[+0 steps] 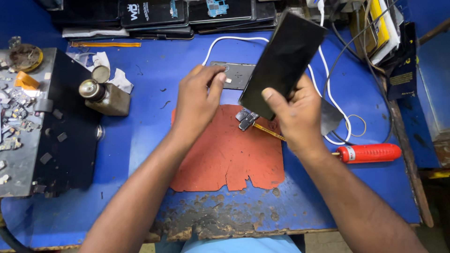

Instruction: The person uses a screwdriver to remove screws from a disassembled smartphone, then uses a pencil to pry and lift internal components. The person handles the phone body, a detached screen, and small parts on a cluttered workbench.

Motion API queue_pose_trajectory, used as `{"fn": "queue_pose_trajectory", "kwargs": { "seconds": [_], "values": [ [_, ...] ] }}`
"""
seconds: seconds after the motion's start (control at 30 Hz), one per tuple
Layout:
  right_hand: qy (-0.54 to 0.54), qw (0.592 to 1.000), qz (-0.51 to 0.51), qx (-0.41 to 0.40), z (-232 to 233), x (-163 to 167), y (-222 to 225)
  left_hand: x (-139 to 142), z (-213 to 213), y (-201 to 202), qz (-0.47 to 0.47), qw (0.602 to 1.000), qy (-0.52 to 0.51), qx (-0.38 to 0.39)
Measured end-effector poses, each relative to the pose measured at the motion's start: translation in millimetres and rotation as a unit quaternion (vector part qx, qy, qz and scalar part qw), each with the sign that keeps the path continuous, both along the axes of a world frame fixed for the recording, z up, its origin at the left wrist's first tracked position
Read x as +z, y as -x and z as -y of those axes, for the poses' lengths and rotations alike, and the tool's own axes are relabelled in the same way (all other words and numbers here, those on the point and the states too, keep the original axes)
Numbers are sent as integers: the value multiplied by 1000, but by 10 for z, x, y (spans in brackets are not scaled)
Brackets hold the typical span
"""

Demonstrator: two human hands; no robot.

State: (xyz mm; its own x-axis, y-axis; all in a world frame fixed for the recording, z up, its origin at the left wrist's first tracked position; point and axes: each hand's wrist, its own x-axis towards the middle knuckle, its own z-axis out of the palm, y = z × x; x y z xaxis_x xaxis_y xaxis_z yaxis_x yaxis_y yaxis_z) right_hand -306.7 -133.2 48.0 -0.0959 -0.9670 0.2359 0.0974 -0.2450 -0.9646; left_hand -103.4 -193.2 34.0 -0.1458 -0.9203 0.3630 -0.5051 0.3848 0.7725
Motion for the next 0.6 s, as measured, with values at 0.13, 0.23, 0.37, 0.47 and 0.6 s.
{"fn": "queue_pose_trajectory", "kwargs": {
  "seconds": [0.13,0.23,0.37,0.47,0.6],
  "values": [
    [-18,937,-339,-87,-187,80,-200,97,-625,-46,-115,985,7,-128],
    [2,880,-472,-53,-366,145,-415,47,-917,-59,-216,958,-22,-187],
    [211,894,-385,88,-477,217,-499,-94,-904,-207,-375,878,-252,-159],
    [202,899,-385,40,-322,231,-447,-148,-770,-424,-460,822,-308,-136],
    [-22,953,-281,-109,-100,312,-147,-127,-592,-597,-467,818,-316,-111]
  ]
}}
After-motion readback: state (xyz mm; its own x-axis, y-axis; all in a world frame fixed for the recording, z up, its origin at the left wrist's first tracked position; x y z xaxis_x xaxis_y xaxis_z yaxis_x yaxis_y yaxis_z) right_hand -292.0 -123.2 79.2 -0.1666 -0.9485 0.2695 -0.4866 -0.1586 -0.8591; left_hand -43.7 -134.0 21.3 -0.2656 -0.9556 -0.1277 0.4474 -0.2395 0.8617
